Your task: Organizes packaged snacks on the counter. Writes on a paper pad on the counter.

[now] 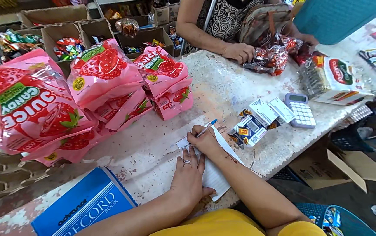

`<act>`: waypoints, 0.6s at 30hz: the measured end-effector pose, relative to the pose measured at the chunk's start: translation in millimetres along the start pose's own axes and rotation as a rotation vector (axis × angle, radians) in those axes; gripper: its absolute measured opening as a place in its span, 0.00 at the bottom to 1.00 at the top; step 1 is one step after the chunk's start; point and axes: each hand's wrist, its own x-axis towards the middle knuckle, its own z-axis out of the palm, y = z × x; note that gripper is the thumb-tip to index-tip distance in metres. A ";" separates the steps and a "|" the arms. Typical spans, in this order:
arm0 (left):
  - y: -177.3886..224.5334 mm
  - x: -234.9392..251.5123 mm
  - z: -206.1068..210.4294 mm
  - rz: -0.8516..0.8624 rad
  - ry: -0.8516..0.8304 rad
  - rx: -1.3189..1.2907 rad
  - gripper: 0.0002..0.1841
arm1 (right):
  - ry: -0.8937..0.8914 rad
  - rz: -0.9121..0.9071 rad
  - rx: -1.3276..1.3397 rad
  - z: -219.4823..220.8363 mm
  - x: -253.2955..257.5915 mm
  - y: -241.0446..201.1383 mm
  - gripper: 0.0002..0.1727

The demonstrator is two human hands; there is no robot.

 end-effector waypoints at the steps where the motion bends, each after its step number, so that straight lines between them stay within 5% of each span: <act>1: 0.2 -0.1 -0.1 -0.001 0.002 0.005 0.64 | 0.003 -0.010 0.006 0.0 0.6 0.9 0.19; 14: 0.8 0.4 2.6 -0.003 0.021 -0.008 0.64 | -0.002 -0.051 0.022 -1.7 1.3 3.7 0.17; 18: 0.0 1.1 4.0 0.015 0.028 -0.033 0.63 | 0.144 0.048 0.226 -11.3 -0.1 6.6 0.17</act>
